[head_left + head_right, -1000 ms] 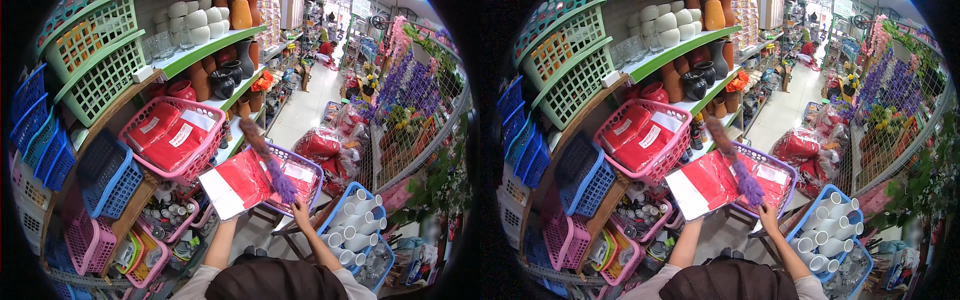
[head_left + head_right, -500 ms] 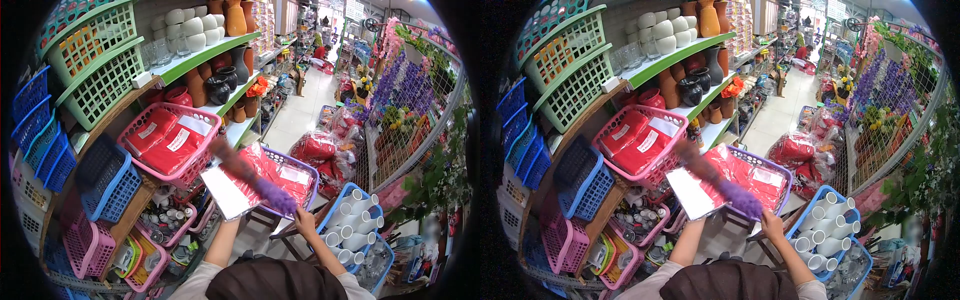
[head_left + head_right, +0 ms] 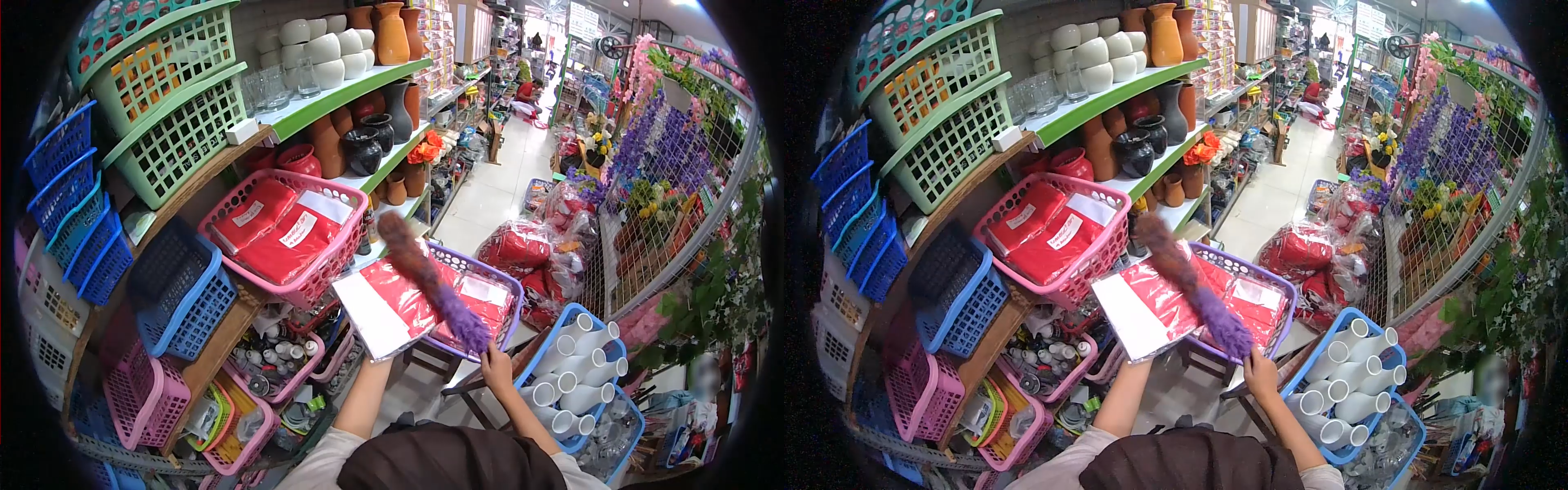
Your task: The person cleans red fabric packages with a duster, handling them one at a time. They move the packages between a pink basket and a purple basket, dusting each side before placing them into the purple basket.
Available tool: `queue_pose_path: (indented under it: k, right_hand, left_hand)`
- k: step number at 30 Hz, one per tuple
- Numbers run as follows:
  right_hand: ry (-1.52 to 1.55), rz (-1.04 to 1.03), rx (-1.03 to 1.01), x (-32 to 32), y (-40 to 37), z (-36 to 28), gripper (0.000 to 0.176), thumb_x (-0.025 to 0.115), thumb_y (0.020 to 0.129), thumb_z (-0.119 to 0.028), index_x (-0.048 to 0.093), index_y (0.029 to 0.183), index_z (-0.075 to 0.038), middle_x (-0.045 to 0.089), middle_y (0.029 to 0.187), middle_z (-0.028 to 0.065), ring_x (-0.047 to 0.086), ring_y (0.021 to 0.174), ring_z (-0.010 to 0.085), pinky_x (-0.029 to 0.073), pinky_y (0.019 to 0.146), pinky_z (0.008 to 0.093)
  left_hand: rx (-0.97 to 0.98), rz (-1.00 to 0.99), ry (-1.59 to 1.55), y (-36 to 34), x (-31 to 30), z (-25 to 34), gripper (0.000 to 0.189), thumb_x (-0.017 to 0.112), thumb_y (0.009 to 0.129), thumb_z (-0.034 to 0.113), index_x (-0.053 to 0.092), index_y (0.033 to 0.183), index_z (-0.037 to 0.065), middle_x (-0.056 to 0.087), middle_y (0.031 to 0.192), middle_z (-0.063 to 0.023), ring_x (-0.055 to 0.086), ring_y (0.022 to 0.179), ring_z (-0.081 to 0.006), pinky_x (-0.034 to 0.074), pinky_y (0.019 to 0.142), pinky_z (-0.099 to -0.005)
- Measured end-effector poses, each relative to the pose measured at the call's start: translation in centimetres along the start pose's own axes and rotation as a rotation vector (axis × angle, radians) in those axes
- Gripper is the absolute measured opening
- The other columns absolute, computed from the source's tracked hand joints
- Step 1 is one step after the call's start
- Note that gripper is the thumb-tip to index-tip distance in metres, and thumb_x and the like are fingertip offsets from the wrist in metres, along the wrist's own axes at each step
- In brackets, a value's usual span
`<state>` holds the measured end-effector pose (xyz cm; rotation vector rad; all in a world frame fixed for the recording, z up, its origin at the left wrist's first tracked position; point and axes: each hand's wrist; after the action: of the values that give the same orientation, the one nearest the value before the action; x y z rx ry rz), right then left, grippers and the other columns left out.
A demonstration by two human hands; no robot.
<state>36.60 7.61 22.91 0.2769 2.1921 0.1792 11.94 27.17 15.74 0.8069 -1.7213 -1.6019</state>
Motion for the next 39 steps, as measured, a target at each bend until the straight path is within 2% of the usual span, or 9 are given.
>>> queue_pose_path:
  k: [5,10,12,15,18,26,30,33,39]
  right_hand:
    - [-0.021,0.055,-0.035,0.0,-0.4,-1.0,0.025,0.056,0.078,-0.017,0.051,0.098,-0.004,0.056,0.07,0.0215,0.056,0.064,0.0388,0.043,0.054,0.0468]
    - [-0.036,-0.136,-0.432,-0.9,-0.8,-1.3,0.026,0.058,0.075,-0.017,0.053,0.098,-0.007,0.058,0.07,0.0138,0.057,0.059,0.0332,0.045,0.053,0.0424]
    - [0.039,-0.072,-0.412,-0.5,-0.4,-1.6,0.023,0.058,0.075,-0.017,0.052,0.095,-0.006,0.057,0.068,0.0158,0.056,0.059,0.0347,0.044,0.052,0.0436]
    - [0.024,0.114,-0.107,1.0,0.3,-0.8,0.016,0.055,0.077,-0.014,0.048,0.085,-0.002,0.053,0.064,0.0215,0.054,0.059,0.0396,0.04,0.052,0.0464]
    - [0.112,0.183,-0.044,1.0,0.6,-2.0,0.015,0.054,0.078,-0.014,0.047,0.083,-0.002,0.053,0.063,0.0229,0.054,0.059,0.0407,0.04,0.053,0.0469]
    - [-0.005,-0.149,-0.489,-0.4,0.1,-3.1,0.013,0.055,0.075,-0.014,0.049,0.079,-0.004,0.054,0.067,0.0159,0.057,0.065,0.0344,0.044,0.053,0.0424]
    - [0.048,-0.044,-0.351,1.2,1.0,-0.9,0.013,0.055,0.076,-0.014,0.05,0.081,-0.003,0.054,0.066,0.0183,0.056,0.063,0.0363,0.042,0.052,0.0437]
    - [0.092,0.15,-0.046,1.2,1.7,-1.3,0.012,0.052,0.079,-0.011,0.049,0.086,-0.001,0.052,0.063,0.024,0.054,0.061,0.0408,0.04,0.053,0.0461]
    - [0.062,0.052,-0.176,1.0,0.5,-2.0,0.017,0.054,0.078,-0.012,0.051,0.091,-0.001,0.055,0.07,0.021,0.056,0.064,0.0377,0.042,0.054,0.0447]
  left_hand:
    - [0.112,0.074,-0.151,0.9,1.3,-0.3,0.049,0.031,0.091,0.03,0.026,0.133,0.006,0.031,0.134,-0.0146,0.032,0.123,-0.0229,0.028,0.102,-0.0371]
    - [0.223,0.15,-0.305,2.7,3.9,-1.6,0.049,0.032,0.091,0.03,0.025,0.133,0.006,0.033,0.133,-0.0143,0.034,0.121,-0.023,0.03,0.1,-0.0375]
    - [0.724,0.66,-0.456,4.4,7.1,-3.0,0.05,0.036,0.09,0.028,0.025,0.133,0.004,0.036,0.131,-0.0131,0.039,0.116,-0.0229,0.036,0.095,-0.0376]
    - [0.704,0.691,-0.372,4.5,7.9,-2.3,0.05,0.036,0.09,0.028,0.025,0.133,0.005,0.036,0.13,-0.013,0.039,0.116,-0.0229,0.036,0.095,-0.0375]
    - [0.673,0.739,-0.246,4.5,7.5,-2.9,0.05,0.036,0.09,0.029,0.025,0.133,0.005,0.036,0.13,-0.0128,0.039,0.116,-0.0228,0.036,0.095,-0.0374]
    - [0.583,0.874,0.072,4.3,8.4,-2.4,0.05,0.036,0.09,0.03,0.026,0.132,0.005,0.037,0.13,-0.0125,0.039,0.115,-0.0227,0.037,0.095,-0.037]
    - [0.537,0.937,0.235,4.4,7.8,-2.3,0.049,0.036,0.09,0.03,0.026,0.132,0.005,0.037,0.13,-0.0123,0.039,0.115,-0.0226,0.037,0.095,-0.0369]
    - [0.504,0.981,0.362,4.6,8.0,-1.9,0.049,0.036,0.09,0.03,0.026,0.132,0.005,0.037,0.129,-0.0122,0.04,0.115,-0.0226,0.037,0.095,-0.0367]
    - [0.421,1.066,0.6,3.9,8.1,-2.7,0.049,0.036,0.09,0.031,0.026,0.132,0.006,0.038,0.129,-0.0119,0.04,0.115,-0.0224,0.037,0.095,-0.0364]
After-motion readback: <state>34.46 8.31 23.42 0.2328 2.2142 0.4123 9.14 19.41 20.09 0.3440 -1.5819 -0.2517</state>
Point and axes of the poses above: each hand's wrist, its own y-axis towards the middle knuckle, its own x-axis out of the palm, z = x × y
